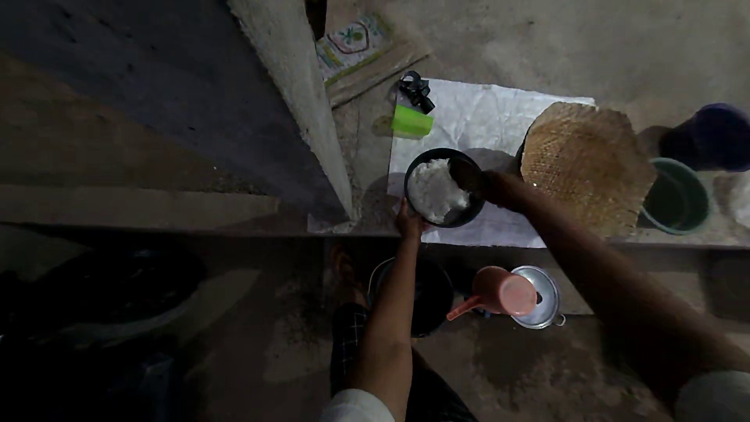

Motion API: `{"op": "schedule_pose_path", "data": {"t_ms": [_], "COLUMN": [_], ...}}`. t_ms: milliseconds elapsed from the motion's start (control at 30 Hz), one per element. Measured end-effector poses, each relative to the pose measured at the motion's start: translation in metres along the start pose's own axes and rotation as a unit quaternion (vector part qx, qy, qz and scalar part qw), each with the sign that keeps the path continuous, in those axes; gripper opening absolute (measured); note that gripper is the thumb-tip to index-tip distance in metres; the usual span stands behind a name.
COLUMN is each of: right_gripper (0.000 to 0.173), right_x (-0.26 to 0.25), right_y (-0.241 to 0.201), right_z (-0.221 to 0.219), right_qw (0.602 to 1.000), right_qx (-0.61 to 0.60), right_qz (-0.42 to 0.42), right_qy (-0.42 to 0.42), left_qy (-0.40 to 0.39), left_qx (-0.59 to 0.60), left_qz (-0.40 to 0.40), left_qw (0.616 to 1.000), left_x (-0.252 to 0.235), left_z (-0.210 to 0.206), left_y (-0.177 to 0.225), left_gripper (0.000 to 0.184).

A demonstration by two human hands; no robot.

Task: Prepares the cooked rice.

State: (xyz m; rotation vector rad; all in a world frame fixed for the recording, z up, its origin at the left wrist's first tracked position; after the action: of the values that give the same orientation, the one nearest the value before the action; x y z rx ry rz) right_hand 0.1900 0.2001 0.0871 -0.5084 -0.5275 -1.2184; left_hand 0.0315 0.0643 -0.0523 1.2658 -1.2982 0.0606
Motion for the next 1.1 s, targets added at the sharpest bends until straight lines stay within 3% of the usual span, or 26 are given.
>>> {"op": "schedule_pose_path", "data": {"t_ms": [133,233,300,400,567,667,867,1033,1100], "right_gripper": [0.058,0.059,0.045,0.036,0.048,0.041,0.022,0.030,0.031], "right_x": [-0.017,-0.010,-0.009,-0.002,0.031,0.015,-0.061,-0.081,-0.083], "right_y": [-0.024,-0.013,-0.002,-0.009,-0.050,-0.083,-0.138,-0.135,-0.130], "right_z": [-0.051,-0.089,-0.099,-0.073,0.021,0.052,0.017,-0.021,-0.026], "right_qw": [0.997,0.996,0.994,0.993,0.973,0.953,0.893,0.916,0.905], "right_qx": [-0.071,-0.087,-0.068,0.015,0.197,0.295,0.440,0.385,0.404], "right_qz": [-0.019,0.008,0.005,0.014,0.042,0.032,0.071,0.077,0.105], "right_qy": [-0.014,-0.036,-0.080,-0.114,-0.112,-0.063,-0.064,-0.087,-0.080], "left_qy": [-0.009,-0.007,-0.005,-0.012,-0.012,-0.012,-0.023,-0.027,-0.024], "left_qx": [-0.026,-0.035,-0.054,-0.069,-0.048,-0.038,-0.057,-0.063,-0.067], "left_qz": [-0.016,-0.016,-0.026,-0.042,-0.028,-0.001,-0.009,-0.014,-0.015], "left_qw": [0.999,0.999,0.998,0.997,0.998,0.999,0.998,0.998,0.997], "left_x": [-0.003,-0.007,-0.007,-0.009,-0.004,-0.005,-0.007,-0.009,-0.008], "left_z": [0.002,0.003,0.007,0.010,0.011,0.010,0.010,0.010,0.009], "left_y": [-0.006,-0.007,-0.008,-0.007,-0.009,-0.007,-0.005,-0.007,-0.007], "left_gripper": [0.065,0.065,0.066,0.065,0.063,0.063,0.064,0.062,0.060]}}
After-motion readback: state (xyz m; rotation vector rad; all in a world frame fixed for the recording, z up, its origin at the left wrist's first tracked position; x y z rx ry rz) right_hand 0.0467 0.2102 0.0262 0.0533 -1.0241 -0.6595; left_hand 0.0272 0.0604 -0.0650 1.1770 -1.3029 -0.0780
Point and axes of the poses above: each hand's wrist, its own x-axis away from the middle knuckle, its own z-axis out of the back of the hand, y = z × x, the point moved 6 cm from there along -x, towards the middle knuckle, and after that the axes turned 13 degrees about x, right-handed, at the moved point
